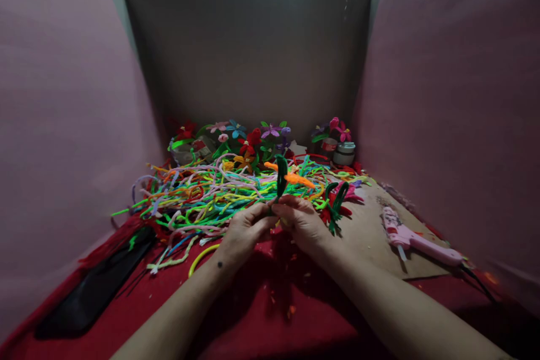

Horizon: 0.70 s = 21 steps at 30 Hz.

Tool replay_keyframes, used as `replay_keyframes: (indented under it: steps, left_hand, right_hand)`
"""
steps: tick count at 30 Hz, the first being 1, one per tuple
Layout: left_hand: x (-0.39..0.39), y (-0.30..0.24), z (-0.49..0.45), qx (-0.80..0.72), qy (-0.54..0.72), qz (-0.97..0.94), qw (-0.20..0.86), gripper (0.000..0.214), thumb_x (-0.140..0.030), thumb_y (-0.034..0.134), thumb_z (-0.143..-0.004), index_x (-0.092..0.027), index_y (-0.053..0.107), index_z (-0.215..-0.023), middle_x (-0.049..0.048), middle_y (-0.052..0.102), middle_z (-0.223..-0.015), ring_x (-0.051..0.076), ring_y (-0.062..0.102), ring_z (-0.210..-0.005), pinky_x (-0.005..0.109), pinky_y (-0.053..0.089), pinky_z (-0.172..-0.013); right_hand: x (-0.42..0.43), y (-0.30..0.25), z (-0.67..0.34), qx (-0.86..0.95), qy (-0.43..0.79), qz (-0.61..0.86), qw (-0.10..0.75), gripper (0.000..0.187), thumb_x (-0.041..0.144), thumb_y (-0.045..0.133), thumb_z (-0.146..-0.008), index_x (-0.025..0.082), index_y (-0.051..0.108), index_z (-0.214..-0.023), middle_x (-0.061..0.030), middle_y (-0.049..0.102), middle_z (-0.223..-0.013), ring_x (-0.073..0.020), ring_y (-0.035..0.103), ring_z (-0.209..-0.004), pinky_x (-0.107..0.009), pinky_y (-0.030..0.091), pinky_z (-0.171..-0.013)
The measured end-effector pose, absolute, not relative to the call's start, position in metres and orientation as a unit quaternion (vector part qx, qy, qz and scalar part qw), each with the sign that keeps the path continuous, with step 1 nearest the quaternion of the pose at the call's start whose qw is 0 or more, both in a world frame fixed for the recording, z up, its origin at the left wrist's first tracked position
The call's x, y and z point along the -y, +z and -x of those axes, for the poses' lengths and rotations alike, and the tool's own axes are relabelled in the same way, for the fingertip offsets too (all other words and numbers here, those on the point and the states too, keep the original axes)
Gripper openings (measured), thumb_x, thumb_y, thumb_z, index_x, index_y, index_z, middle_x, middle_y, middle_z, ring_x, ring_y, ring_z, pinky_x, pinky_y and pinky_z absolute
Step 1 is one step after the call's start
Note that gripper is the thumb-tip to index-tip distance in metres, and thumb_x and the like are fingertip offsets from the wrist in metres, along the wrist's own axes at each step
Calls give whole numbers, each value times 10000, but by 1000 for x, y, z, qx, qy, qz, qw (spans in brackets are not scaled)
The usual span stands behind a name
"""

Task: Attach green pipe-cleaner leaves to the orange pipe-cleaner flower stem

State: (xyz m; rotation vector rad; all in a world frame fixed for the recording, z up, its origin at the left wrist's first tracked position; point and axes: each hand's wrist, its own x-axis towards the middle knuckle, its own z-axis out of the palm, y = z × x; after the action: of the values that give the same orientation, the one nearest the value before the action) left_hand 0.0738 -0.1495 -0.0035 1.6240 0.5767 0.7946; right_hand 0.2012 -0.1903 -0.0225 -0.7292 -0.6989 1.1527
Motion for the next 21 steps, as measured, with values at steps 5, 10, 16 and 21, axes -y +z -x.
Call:
replay_keyframes:
  steps: [5,10,16,21]
  left_hand:
    - [145,-10,-75,-262,352,-687,579,218,-329,628,-714,-131,576,-638,-37,507,-538,60,444,-443,189,338,-452]
    - [140,-13,-71,-229,311,-658,647,271,-370,589,-773,-130,554,-652,-33,490,-497,37,391,-372,169,253,-387]
    - [140,-5,-66,-197,220,-598,745,249,-379,612,-753,-144,531,-736,-38,513,-517,0,231,-319,161,182,-357]
    - [146,-8,-71,-245,322,-718,567,161,-321,600,-754,-161,588,-755,-10,550,-632,65,418,-478,184,310,-462]
  right_hand:
    - [192,-18,-199,335,514,360,703,206,251,778,-537,139,635,-634,44,533,-474,-30,283,-386,-218,138,-397]
    - [194,-17,-202,385,500,367,683,169,256,726,-618,126,674,-713,51,488,-426,-34,272,-381,-220,141,-400]
    - [194,-19,-201,402,551,313,661,128,250,710,-633,137,670,-678,25,551,-513,-63,418,-441,-214,268,-442]
    - [191,-23,-198,331,512,343,714,126,223,735,-594,151,659,-662,50,530,-492,-51,396,-428,-211,300,-461]
